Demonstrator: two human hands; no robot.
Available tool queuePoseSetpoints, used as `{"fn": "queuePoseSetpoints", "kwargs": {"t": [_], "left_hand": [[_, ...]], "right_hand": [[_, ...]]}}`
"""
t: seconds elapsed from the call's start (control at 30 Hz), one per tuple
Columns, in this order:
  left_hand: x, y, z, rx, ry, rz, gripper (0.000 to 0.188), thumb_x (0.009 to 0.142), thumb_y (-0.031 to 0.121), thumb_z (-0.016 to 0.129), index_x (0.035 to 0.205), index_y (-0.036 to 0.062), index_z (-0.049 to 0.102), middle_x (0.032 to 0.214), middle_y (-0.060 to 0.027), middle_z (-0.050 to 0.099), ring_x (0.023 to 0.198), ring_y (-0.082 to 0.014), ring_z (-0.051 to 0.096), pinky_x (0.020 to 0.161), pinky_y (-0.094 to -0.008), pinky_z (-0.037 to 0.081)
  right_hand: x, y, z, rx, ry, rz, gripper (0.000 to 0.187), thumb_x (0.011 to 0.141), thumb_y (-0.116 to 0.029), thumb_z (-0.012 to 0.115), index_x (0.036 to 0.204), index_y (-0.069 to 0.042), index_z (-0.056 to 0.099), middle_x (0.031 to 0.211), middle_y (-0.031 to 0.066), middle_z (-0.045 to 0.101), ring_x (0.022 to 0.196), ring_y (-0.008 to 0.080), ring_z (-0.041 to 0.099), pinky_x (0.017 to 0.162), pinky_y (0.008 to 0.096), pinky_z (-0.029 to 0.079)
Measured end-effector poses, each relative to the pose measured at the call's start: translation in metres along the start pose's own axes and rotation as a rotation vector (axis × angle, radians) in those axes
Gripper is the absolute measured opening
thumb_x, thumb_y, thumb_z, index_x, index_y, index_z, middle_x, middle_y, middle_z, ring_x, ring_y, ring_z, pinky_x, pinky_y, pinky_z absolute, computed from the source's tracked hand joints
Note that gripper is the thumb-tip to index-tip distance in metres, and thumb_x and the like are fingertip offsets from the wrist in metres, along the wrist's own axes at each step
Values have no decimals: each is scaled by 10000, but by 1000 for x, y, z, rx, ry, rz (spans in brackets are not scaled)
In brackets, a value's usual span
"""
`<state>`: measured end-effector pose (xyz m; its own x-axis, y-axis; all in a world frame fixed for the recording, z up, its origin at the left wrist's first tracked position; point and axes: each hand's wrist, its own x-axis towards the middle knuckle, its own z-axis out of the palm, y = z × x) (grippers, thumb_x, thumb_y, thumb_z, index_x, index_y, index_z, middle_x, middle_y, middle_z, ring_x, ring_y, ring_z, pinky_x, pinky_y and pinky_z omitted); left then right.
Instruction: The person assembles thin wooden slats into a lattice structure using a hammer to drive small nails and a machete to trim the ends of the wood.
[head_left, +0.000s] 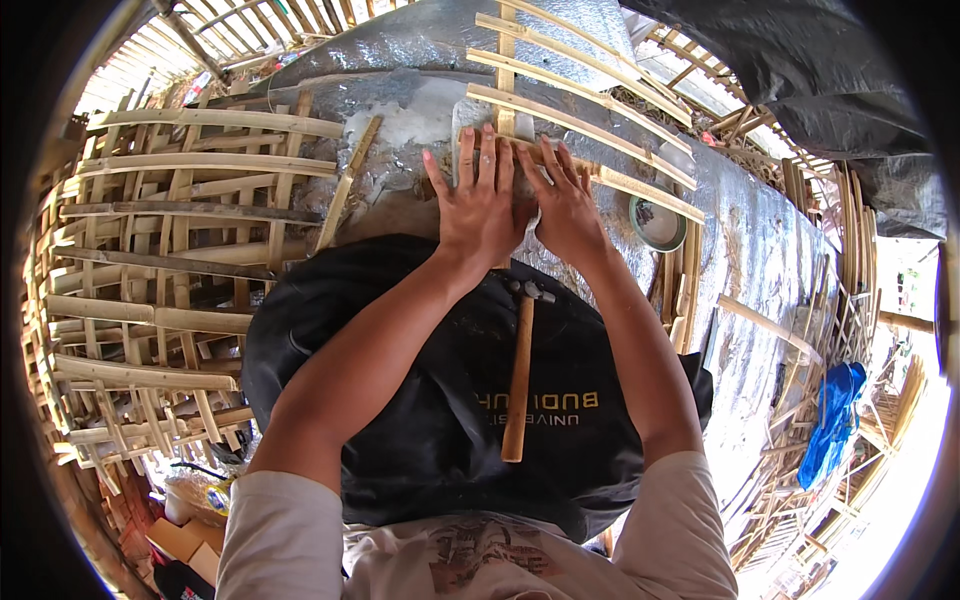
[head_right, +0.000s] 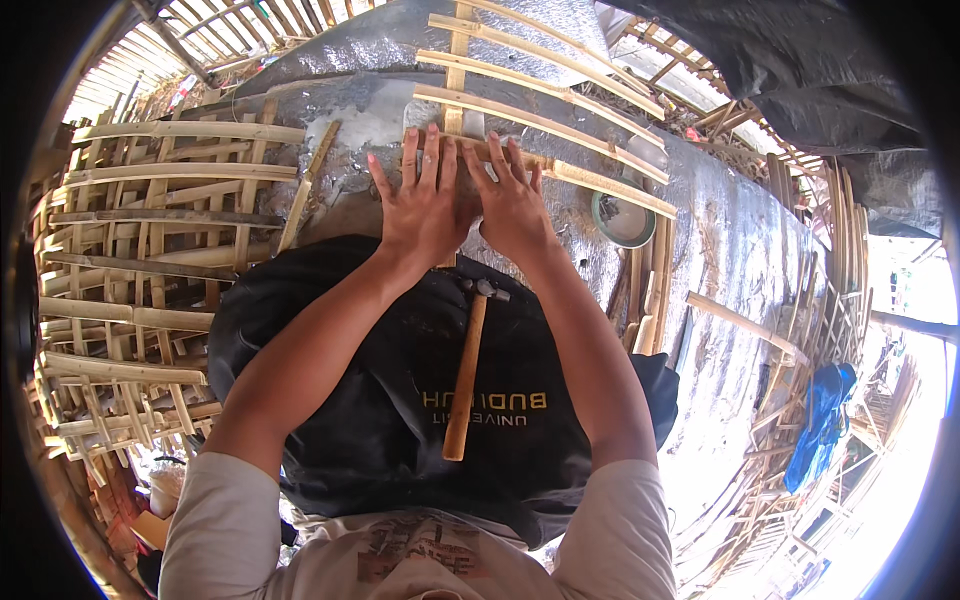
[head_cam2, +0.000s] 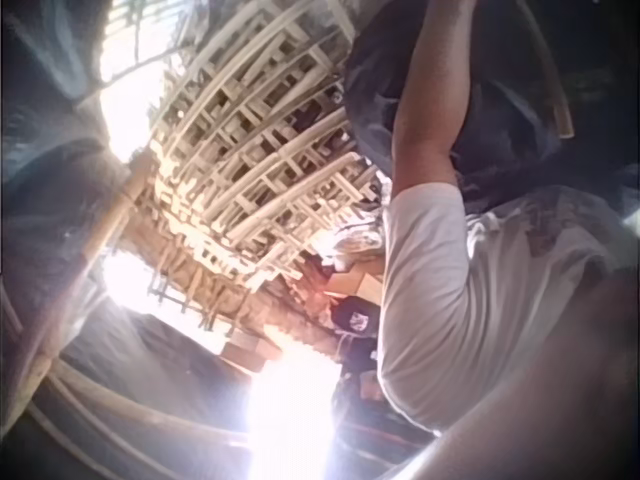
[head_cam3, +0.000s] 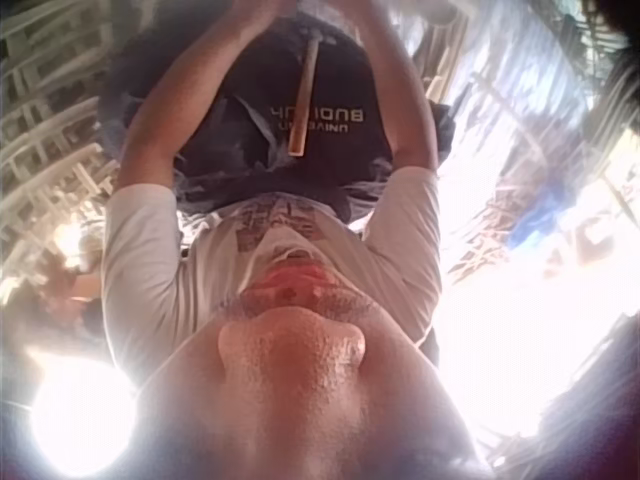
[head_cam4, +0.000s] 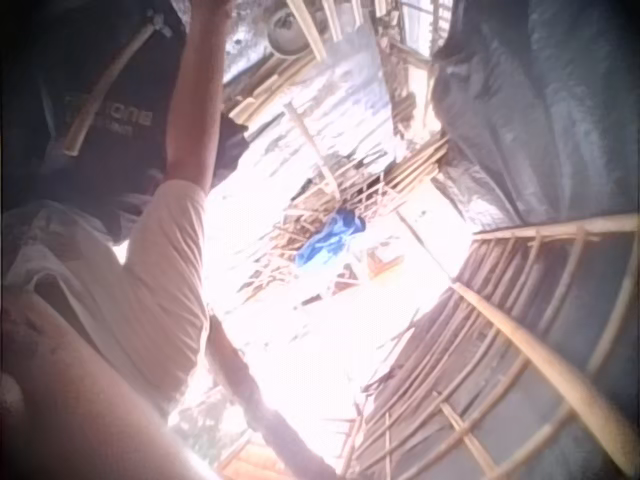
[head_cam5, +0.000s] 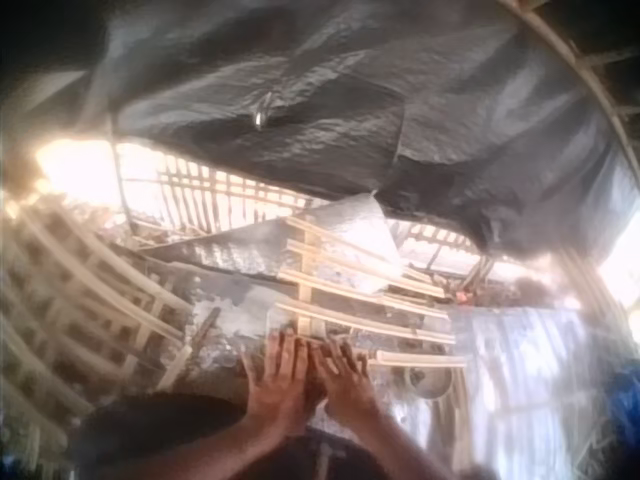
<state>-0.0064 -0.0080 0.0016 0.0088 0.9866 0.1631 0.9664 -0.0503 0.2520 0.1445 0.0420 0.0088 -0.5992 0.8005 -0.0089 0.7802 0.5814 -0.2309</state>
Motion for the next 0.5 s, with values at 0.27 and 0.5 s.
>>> {"fn": "queuePoseSetpoints", "kwargs": {"t": [0.27, 0.5], "left_hand": [[-1, 1, -2, 32, -27, -4, 912, 901, 577, 539, 1554, 29, 216, 1640, -206, 82, 1518, -406, 6, 1090, -761, -20], [0, 1, -2, 9, 12, 22, 893, 904, 535, 563, 1550, 21, 222, 1637, -213, 87, 1512, -425, 27, 1085, -769, 0]], "right_hand": [[0, 2, 7, -12, 57, -9, 856, 791, 24, 632, 1546, -220, 310, 1610, 152, 235, 1482, 405, 217, 1139, 655, 249], [-1, 1, 10, 16, 92, -15, 806, 816, -15, 639, 1536, -205, 331, 1607, 167, 238, 1482, 411, 214, 1131, 669, 241]]}}
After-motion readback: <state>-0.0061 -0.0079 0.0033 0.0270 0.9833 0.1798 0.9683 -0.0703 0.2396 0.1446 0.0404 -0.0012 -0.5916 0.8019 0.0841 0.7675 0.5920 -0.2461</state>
